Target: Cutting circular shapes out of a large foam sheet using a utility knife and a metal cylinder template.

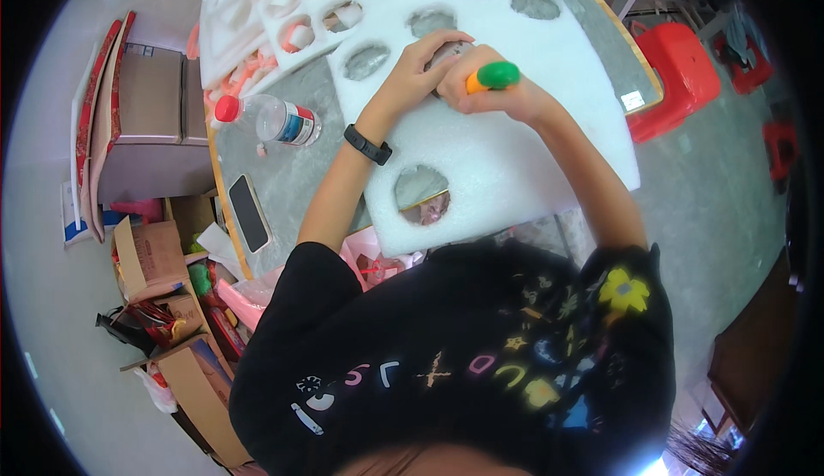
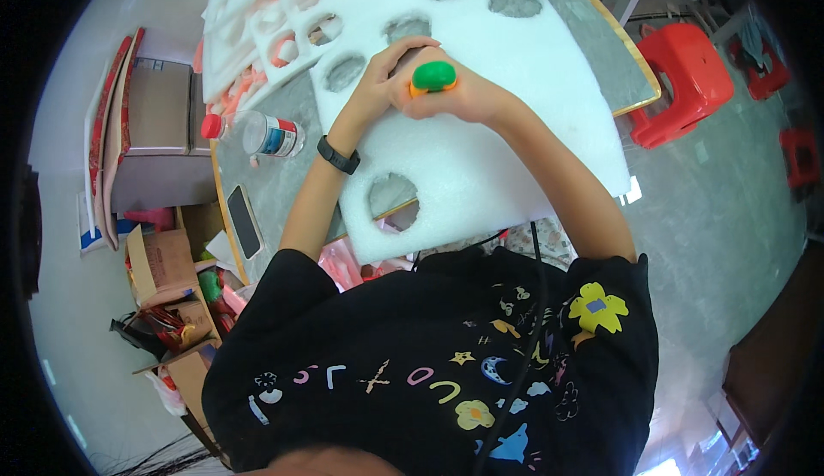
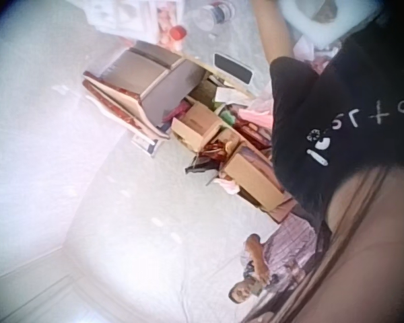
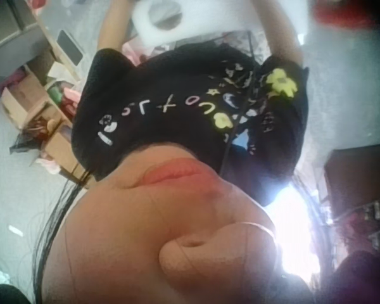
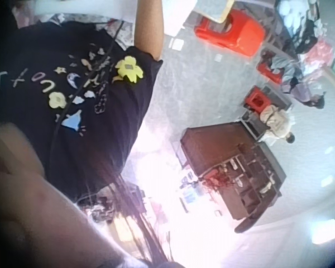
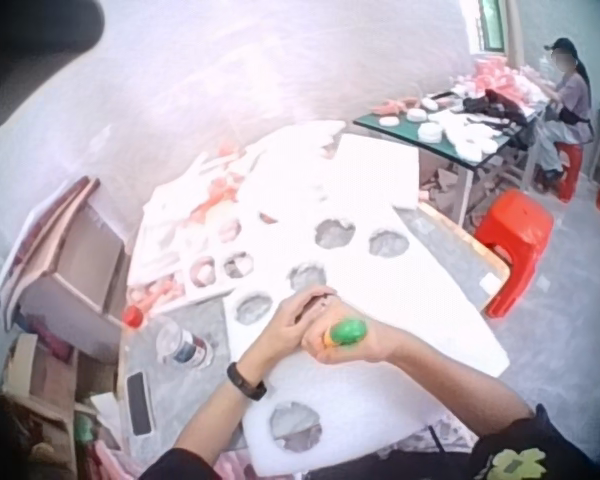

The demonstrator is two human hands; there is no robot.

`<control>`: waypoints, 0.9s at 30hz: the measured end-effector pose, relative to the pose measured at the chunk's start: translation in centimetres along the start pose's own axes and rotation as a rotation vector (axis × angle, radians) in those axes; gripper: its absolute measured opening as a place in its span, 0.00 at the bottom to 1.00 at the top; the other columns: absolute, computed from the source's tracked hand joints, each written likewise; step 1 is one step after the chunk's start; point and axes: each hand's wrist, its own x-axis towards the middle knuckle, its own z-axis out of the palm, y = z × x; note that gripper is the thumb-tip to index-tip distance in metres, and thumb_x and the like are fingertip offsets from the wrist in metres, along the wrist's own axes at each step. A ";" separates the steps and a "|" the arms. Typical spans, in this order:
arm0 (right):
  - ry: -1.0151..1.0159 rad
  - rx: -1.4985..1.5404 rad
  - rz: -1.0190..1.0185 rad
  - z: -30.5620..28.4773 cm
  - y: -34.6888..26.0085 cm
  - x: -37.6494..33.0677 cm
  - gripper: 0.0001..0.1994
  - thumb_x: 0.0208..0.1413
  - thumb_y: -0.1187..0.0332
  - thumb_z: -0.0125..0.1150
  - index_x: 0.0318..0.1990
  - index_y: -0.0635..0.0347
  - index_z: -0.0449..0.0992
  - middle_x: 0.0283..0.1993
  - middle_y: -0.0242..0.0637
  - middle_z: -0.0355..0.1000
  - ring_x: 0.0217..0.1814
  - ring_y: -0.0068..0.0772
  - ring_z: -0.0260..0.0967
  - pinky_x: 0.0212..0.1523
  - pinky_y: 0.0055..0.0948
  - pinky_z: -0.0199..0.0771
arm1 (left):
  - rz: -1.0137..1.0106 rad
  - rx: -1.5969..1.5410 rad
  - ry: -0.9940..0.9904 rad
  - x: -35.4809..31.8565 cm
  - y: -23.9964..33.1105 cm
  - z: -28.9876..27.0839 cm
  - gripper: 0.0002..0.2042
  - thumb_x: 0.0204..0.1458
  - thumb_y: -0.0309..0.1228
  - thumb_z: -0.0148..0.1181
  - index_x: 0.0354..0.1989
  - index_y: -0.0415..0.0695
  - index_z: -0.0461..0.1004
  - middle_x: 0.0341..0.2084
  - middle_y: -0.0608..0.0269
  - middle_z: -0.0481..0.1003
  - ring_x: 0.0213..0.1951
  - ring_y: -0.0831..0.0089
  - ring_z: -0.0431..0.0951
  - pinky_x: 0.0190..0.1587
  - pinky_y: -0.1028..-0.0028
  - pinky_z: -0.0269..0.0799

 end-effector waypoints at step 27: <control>-0.016 0.062 0.089 -1.6 -0.6 -0.2 0.11 0.33 0.70 0.53 0.11 0.61 0.58 0.12 0.29 0.53 0.17 0.20 0.46 0.19 0.21 0.43 | -0.006 0.070 -0.043 0.1 0.1 -0.5 0.15 0.52 0.29 0.47 0.46 0.37 0.67 0.43 0.58 0.71 0.46 0.70 0.70 0.52 0.73 0.62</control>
